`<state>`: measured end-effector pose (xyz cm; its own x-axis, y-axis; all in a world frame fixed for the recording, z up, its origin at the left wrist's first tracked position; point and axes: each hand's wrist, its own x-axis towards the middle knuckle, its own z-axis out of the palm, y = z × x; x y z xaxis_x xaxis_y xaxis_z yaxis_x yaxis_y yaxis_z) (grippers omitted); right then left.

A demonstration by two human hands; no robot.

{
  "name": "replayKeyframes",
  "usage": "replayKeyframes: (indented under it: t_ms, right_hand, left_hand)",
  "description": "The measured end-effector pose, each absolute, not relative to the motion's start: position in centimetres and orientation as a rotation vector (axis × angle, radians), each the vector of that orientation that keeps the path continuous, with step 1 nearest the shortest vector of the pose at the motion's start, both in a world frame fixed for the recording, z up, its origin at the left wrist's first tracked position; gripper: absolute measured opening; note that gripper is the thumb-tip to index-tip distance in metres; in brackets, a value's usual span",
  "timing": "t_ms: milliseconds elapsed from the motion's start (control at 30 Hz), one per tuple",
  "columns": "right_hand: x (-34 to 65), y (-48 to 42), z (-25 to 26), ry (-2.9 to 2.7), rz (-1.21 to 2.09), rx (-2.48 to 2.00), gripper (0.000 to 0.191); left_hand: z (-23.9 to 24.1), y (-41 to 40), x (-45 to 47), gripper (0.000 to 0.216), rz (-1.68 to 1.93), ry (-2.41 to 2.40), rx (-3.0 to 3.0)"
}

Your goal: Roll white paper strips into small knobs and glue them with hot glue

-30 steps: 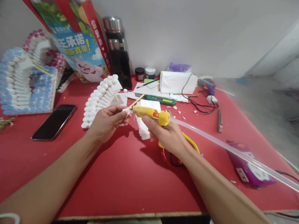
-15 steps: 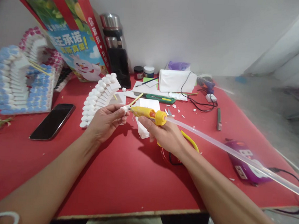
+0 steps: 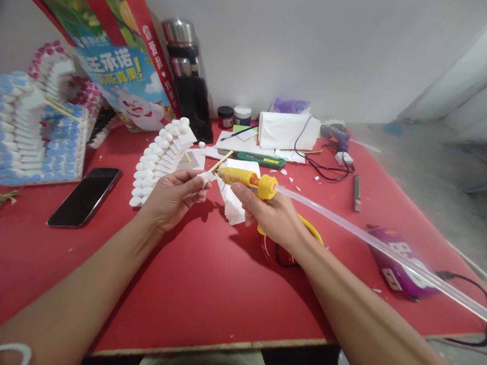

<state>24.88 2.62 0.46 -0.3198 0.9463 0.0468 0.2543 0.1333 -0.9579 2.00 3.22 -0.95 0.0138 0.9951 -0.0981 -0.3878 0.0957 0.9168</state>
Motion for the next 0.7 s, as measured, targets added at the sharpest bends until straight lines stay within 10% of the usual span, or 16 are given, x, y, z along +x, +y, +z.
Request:
replayKeyframes:
  t_ms: [700]
  right_hand:
    - [33.5,3.4,0.0,-1.306,0.676,-1.748,0.049]
  left_hand:
    - [-0.4,2.3,2.9,0.025,1.262,0.876,0.847]
